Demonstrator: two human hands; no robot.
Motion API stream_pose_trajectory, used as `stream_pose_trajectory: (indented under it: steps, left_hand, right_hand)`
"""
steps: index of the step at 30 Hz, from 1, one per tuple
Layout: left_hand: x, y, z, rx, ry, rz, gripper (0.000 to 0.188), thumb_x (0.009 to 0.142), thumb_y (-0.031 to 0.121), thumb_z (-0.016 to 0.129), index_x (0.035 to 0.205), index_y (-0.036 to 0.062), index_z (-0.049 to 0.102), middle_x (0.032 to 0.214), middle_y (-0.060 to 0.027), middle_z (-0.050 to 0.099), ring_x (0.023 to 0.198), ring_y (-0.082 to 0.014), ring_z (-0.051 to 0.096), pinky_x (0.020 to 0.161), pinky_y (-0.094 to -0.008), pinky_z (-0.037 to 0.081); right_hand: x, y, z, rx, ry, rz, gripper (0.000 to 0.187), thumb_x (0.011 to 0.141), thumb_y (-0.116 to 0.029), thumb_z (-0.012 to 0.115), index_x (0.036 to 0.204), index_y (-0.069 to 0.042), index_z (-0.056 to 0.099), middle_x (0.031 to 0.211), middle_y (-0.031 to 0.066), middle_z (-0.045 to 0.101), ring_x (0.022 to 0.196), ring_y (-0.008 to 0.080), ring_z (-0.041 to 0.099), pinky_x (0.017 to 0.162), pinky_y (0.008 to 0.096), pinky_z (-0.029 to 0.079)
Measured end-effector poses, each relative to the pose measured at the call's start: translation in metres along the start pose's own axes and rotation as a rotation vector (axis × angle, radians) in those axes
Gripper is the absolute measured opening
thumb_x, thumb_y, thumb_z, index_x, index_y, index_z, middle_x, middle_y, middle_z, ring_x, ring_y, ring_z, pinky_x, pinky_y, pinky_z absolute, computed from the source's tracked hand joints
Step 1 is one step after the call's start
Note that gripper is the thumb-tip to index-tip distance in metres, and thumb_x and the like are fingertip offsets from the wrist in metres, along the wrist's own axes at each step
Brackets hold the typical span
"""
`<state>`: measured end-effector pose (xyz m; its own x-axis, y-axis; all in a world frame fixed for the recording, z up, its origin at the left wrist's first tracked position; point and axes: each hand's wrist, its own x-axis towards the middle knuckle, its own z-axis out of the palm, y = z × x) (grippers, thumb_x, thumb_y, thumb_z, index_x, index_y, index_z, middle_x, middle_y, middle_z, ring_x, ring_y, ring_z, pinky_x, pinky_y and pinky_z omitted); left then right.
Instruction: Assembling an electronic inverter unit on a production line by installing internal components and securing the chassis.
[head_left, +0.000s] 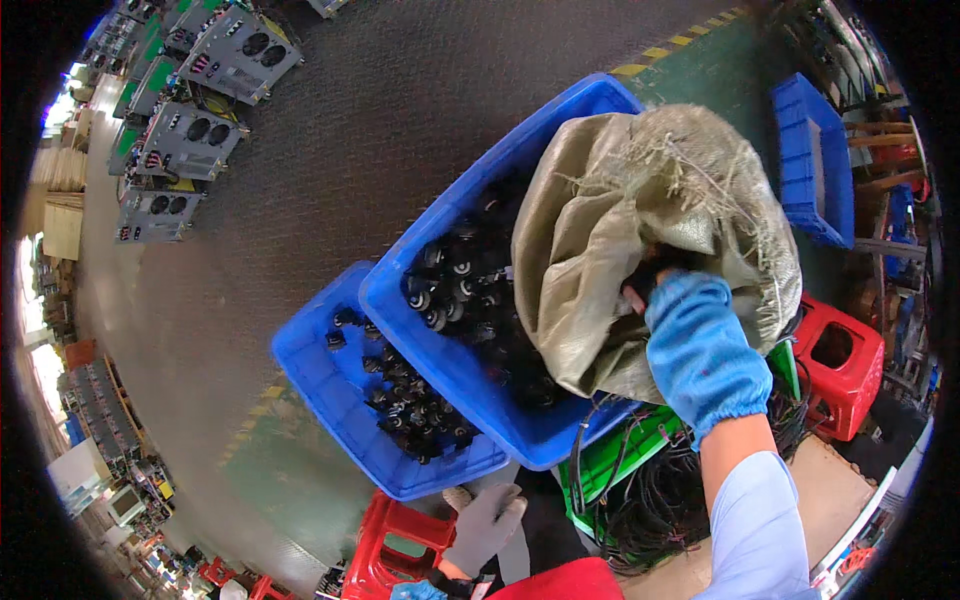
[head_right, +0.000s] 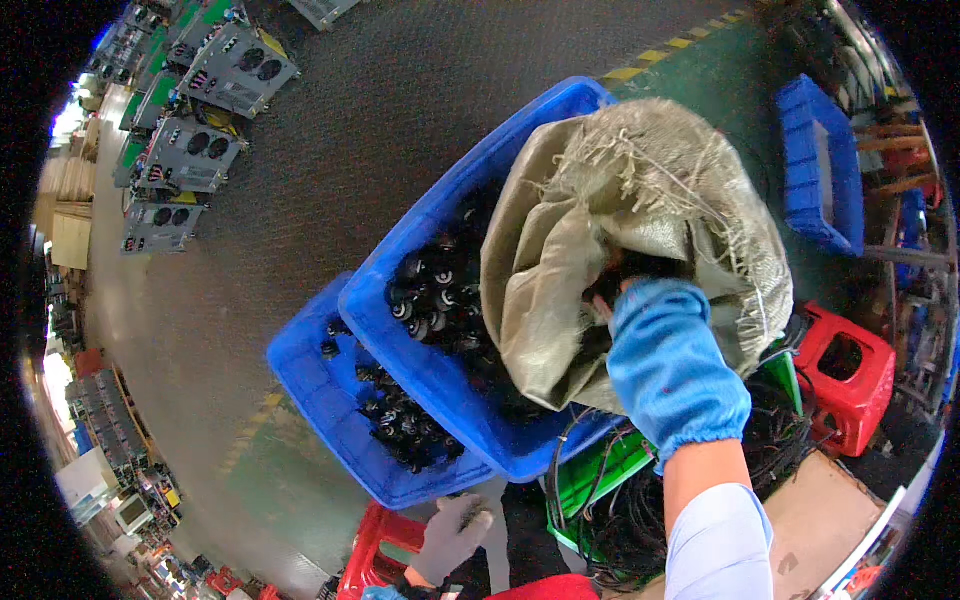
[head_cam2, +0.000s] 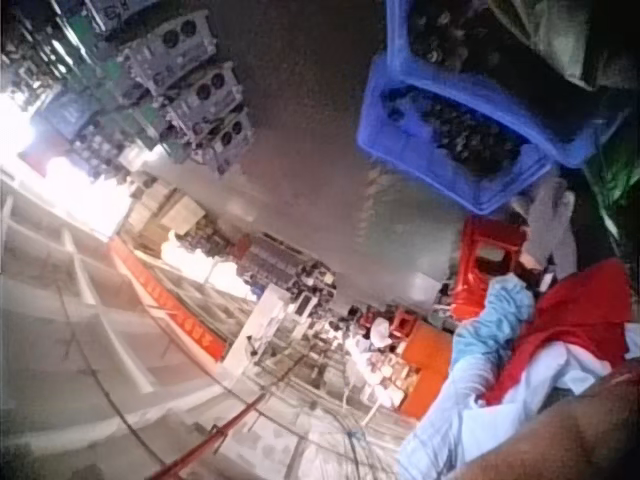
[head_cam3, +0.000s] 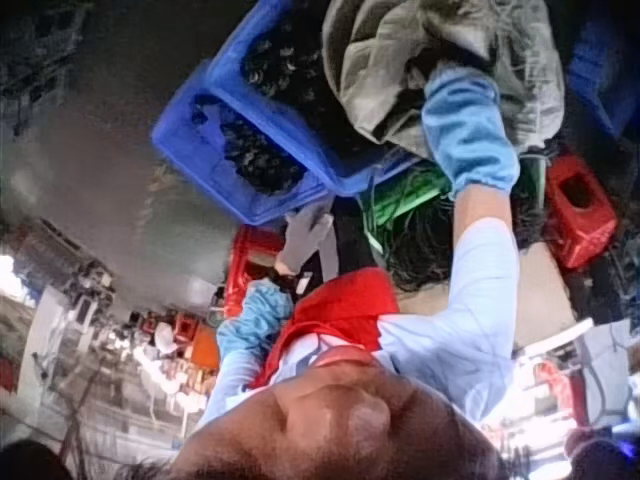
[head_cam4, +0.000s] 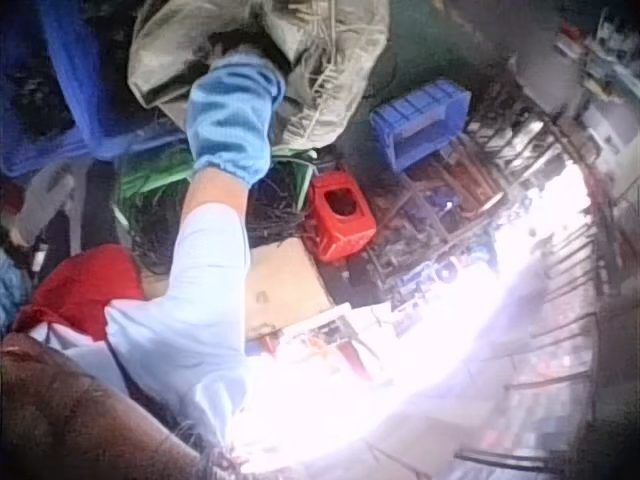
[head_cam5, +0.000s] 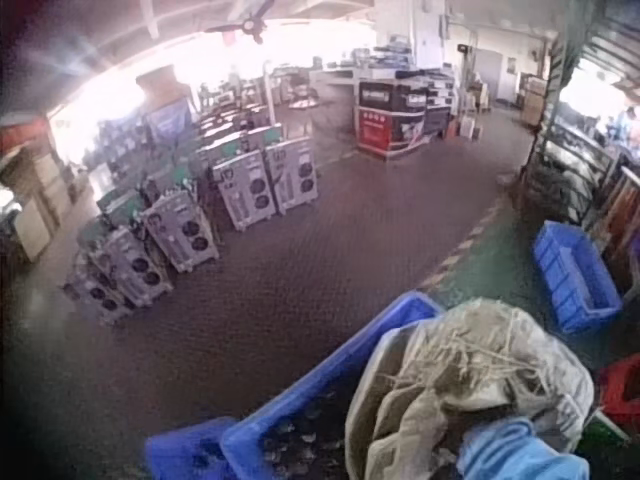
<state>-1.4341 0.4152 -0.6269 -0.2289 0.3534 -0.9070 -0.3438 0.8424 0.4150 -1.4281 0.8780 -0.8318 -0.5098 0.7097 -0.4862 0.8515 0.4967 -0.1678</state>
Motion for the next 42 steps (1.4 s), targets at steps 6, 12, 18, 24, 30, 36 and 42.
stream_pose_trajectory:
  steps: [6, 12, 18, 24, 30, 36, 42]
  left_hand:
    - [-0.019, -0.016, 0.011, 0.1, 0.06, 0.033, 0.039, 0.093, 0.034, 0.06, 0.119, 0.0051, 0.062, 0.107, -0.0146, 0.067, 0.1, -0.0269, 0.065, 0.086, -0.0352, 0.05]
    - [-0.025, -0.047, 0.02, 0.154, 0.074, 0.044, 0.04, 0.093, 0.037, 0.058, 0.118, 0.0064, 0.063, 0.109, -0.0129, 0.066, 0.103, -0.0278, 0.064, 0.088, -0.0365, 0.049]
    - [-0.026, -0.049, 0.018, 0.111, -0.01, -0.051, 0.04, 0.093, 0.038, 0.057, 0.118, 0.0069, 0.063, 0.11, -0.0143, 0.066, 0.105, -0.0308, 0.063, 0.092, -0.0377, 0.048]
    - [-0.045, -0.028, 0.006, -0.034, 0.081, -0.002, 0.037, 0.093, 0.029, 0.059, 0.119, 0.0016, 0.06, 0.096, -0.0092, 0.067, 0.091, -0.0162, 0.064, 0.082, -0.0303, 0.049]
    - [-0.065, -0.006, 0.001, -0.127, 0.026, 0.015, 0.037, 0.093, 0.028, 0.06, 0.119, 0.0014, 0.06, 0.099, -0.0082, 0.068, 0.092, -0.0172, 0.064, 0.083, -0.0306, 0.049]
    - [-0.091, 0.032, 0.015, -0.657, -0.31, -0.014, 0.055, 0.094, 0.038, 0.061, 0.137, 0.0083, 0.047, 0.118, -0.0153, 0.059, 0.103, -0.023, 0.061, 0.089, -0.0396, 0.05]
    - [-0.16, 0.072, 0.013, -0.915, -0.727, -0.06, 0.07, 0.093, 0.066, 0.041, 0.141, 0.0144, 0.043, 0.128, -0.0071, 0.056, 0.114, -0.0284, 0.058, 0.092, -0.0493, 0.051]
  right_hand:
    - [0.069, 0.008, 0.006, -0.086, -0.12, 0.127, 0.053, 0.082, -0.011, 0.066, 0.132, -0.007, 0.049, 0.13, 0.0126, 0.055, 0.114, 0.0262, 0.055, 0.095, 0.0396, 0.047]
    - [0.064, 0.01, 0.017, -0.074, -0.133, 0.145, 0.056, 0.082, -0.009, 0.068, 0.133, -0.007, 0.047, 0.129, 0.0119, 0.056, 0.112, 0.0255, 0.056, 0.094, 0.0391, 0.048]
    - [0.061, 0.012, 0.021, -0.054, -0.114, 0.168, 0.059, 0.081, -0.008, 0.069, 0.134, -0.007, 0.046, 0.127, 0.0111, 0.056, 0.111, 0.0247, 0.056, 0.093, 0.0386, 0.048]
    - [0.014, 0.015, 0.005, 0.121, -0.083, 0.191, 0.062, 0.08, -0.006, 0.071, 0.135, -0.007, 0.044, 0.126, 0.0103, 0.057, 0.11, 0.024, 0.056, 0.093, 0.0381, 0.049]
    - [-0.089, 0.007, -0.033, 0.711, -0.053, 0.173, 0.065, 0.079, -0.005, 0.072, 0.137, -0.007, 0.042, 0.125, 0.0095, 0.058, 0.108, 0.0232, 0.056, 0.092, 0.0376, 0.049]
    - [-0.303, -0.043, -0.097, 1.541, -0.113, 0.287, 0.066, 0.08, -0.007, 0.073, 0.138, -0.008, 0.041, 0.111, 0.0074, 0.057, 0.097, 0.0237, 0.058, 0.087, 0.0393, 0.051]
    - [-0.491, -0.12, -0.15, 1.553, -0.246, -0.09, 0.074, 0.076, -0.012, 0.078, 0.137, -0.009, 0.037, 0.119, 0.0101, 0.056, 0.101, 0.021, 0.058, 0.093, 0.0379, 0.049]
